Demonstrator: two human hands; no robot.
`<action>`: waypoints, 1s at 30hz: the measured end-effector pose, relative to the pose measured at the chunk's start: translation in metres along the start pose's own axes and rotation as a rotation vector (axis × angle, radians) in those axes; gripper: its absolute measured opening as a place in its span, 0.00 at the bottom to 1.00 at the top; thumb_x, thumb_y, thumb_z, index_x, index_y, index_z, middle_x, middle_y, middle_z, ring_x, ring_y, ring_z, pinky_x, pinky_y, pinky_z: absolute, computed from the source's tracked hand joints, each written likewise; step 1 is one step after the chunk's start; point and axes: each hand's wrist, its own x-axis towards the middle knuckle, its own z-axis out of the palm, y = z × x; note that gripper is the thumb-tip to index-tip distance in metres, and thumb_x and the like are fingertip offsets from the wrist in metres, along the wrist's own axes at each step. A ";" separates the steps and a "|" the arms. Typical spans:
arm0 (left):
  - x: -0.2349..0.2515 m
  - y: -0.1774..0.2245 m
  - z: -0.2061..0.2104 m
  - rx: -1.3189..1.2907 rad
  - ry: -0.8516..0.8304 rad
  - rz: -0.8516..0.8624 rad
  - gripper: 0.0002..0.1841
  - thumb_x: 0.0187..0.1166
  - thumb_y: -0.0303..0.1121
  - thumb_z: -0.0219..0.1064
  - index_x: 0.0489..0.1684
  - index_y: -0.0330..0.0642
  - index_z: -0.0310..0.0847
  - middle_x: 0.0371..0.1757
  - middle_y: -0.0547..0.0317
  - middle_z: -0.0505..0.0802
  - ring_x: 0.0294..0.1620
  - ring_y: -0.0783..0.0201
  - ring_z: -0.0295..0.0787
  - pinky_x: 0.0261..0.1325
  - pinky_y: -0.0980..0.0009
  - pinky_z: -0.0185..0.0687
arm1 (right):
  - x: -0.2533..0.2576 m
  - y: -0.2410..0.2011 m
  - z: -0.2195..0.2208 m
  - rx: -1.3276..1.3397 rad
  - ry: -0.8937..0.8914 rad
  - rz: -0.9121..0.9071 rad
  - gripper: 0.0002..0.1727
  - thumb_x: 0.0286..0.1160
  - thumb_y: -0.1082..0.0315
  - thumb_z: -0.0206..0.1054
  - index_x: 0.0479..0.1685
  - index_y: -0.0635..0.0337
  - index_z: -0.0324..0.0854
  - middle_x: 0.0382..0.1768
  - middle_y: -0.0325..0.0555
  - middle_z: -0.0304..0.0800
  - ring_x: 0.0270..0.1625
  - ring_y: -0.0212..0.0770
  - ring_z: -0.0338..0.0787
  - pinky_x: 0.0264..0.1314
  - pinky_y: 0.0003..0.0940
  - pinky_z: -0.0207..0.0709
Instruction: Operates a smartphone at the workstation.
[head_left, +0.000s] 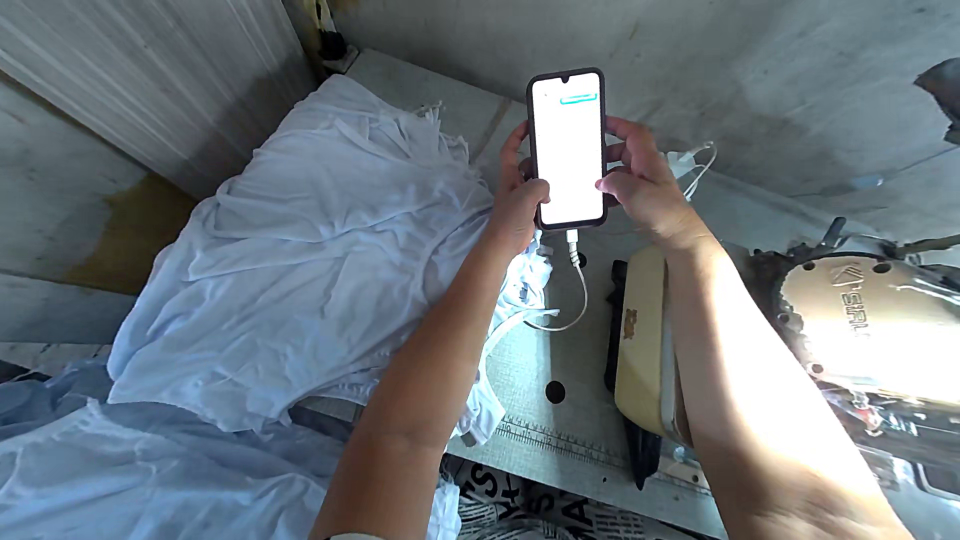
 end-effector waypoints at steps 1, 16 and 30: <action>0.000 0.000 0.000 -0.003 0.001 0.005 0.52 0.57 0.12 0.51 0.93 0.50 0.39 0.68 0.45 0.82 0.56 0.60 0.89 0.56 0.60 0.88 | 0.000 0.000 -0.002 0.010 -0.020 0.010 0.42 0.67 0.76 0.54 0.90 0.53 0.54 0.65 0.50 0.81 0.46 0.36 0.89 0.44 0.33 0.84; 0.000 0.002 0.000 -0.018 0.013 -0.002 0.51 0.58 0.10 0.50 0.93 0.50 0.39 0.66 0.46 0.83 0.54 0.61 0.89 0.55 0.62 0.87 | -0.001 0.000 -0.001 -0.004 -0.013 0.002 0.43 0.67 0.75 0.55 0.91 0.53 0.54 0.66 0.51 0.81 0.44 0.36 0.89 0.44 0.33 0.84; 0.000 0.000 -0.001 -0.006 0.002 0.012 0.50 0.58 0.12 0.50 0.93 0.49 0.39 0.66 0.45 0.83 0.54 0.60 0.89 0.54 0.62 0.88 | -0.001 0.000 -0.001 -0.026 -0.005 -0.006 0.42 0.66 0.75 0.56 0.90 0.54 0.55 0.65 0.51 0.82 0.41 0.35 0.89 0.42 0.33 0.84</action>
